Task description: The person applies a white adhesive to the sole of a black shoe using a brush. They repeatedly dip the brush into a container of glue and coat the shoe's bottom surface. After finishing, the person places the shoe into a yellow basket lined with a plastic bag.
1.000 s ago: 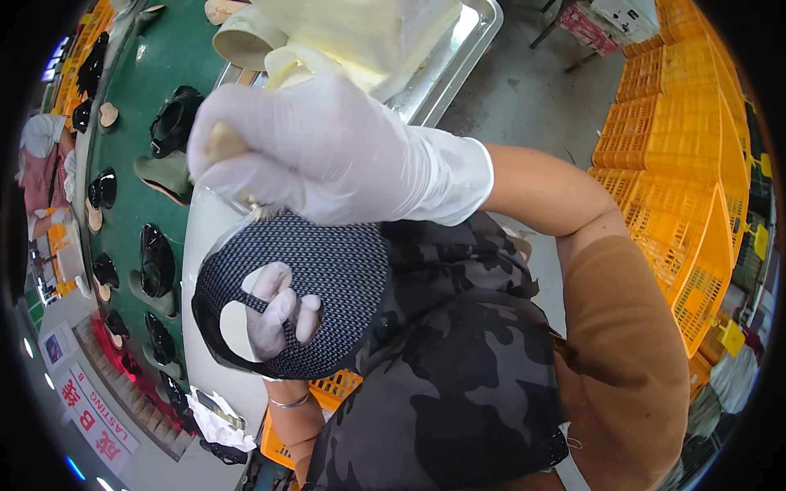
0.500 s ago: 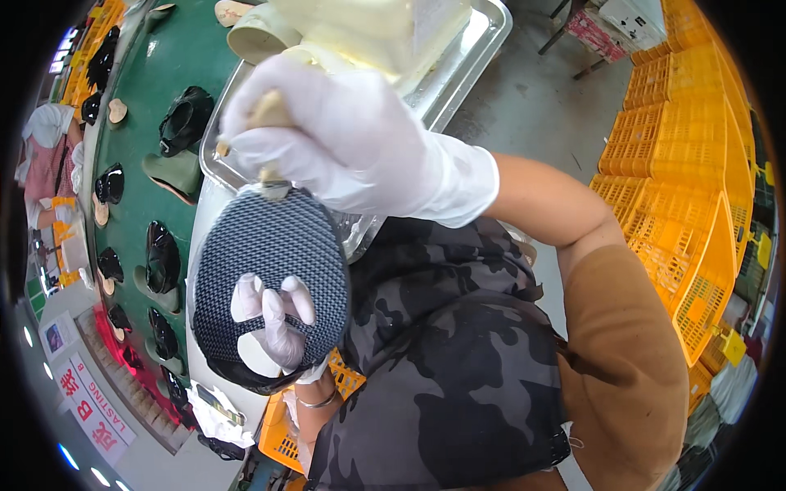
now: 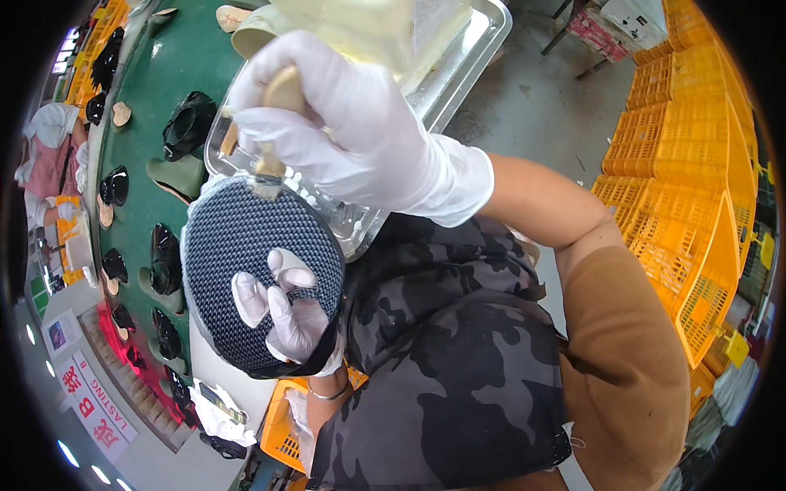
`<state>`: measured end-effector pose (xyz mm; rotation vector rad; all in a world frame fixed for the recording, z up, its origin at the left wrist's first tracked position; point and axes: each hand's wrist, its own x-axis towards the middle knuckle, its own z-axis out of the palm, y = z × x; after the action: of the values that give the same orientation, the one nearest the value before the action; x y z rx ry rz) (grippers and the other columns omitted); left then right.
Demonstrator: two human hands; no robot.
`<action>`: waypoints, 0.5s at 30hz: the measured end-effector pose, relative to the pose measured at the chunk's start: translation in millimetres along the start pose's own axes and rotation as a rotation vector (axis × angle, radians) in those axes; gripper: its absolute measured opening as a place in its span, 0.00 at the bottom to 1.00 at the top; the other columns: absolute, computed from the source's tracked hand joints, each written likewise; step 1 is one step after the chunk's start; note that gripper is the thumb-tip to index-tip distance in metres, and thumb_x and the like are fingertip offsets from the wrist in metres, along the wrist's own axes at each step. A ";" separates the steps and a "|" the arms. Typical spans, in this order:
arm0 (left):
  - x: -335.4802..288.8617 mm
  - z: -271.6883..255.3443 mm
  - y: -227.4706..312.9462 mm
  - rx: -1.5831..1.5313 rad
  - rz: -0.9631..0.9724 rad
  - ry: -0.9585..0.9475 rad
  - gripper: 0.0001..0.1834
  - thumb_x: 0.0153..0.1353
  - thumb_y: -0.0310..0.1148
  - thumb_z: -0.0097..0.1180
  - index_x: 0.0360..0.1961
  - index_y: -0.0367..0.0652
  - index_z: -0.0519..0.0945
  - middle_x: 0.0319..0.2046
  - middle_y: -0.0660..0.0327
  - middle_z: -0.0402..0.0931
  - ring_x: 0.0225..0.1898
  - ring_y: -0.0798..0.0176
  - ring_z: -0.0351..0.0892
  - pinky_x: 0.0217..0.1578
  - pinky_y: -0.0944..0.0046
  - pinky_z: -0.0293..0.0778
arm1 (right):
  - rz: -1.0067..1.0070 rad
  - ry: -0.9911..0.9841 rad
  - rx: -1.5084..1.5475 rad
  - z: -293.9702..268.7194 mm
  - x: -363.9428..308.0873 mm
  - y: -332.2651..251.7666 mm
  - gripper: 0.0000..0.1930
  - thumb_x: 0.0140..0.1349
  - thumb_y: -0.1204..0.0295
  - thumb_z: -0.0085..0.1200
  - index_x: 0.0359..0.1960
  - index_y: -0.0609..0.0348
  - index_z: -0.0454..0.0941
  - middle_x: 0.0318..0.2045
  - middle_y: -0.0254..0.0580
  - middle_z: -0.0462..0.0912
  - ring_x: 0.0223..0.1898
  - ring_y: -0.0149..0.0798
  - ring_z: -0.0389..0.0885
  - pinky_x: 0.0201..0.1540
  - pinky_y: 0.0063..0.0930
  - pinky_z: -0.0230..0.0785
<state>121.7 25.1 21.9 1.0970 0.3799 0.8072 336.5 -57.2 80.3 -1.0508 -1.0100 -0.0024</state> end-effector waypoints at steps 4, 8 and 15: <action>13.4 -0.8 -9.2 0.084 0.228 -0.059 0.26 0.62 0.23 0.38 0.62 0.49 0.56 0.53 0.45 0.67 0.35 0.60 0.74 0.49 0.57 0.69 | 0.135 -0.071 -0.030 -8.6 -22.3 -5.9 0.07 0.65 0.76 0.41 0.42 0.65 0.63 0.30 0.44 0.77 0.30 0.27 0.77 0.29 0.15 0.70; 15.0 1.9 -19.9 0.281 0.400 0.002 0.27 0.62 0.23 0.39 0.63 0.48 0.53 0.48 0.41 0.69 0.37 0.60 0.74 0.52 0.56 0.67 | 0.246 -0.062 0.021 -11.4 -21.3 -20.7 0.07 0.66 0.74 0.41 0.41 0.64 0.64 0.27 0.41 0.77 0.31 0.28 0.77 0.32 0.19 0.72; 18.9 29.6 -36.5 0.207 0.670 0.282 0.24 0.62 0.24 0.42 0.59 0.37 0.53 0.38 0.33 0.72 0.44 0.47 0.72 0.52 0.50 0.66 | 0.127 -0.013 -0.025 2.8 -16.9 -10.5 0.06 0.64 0.75 0.43 0.41 0.63 0.64 0.27 0.40 0.77 0.29 0.28 0.77 0.32 0.19 0.71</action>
<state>167.4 12.3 4.1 1.3269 0.3355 1.5532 320.2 -68.3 76.5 -1.1382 -0.9551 0.0955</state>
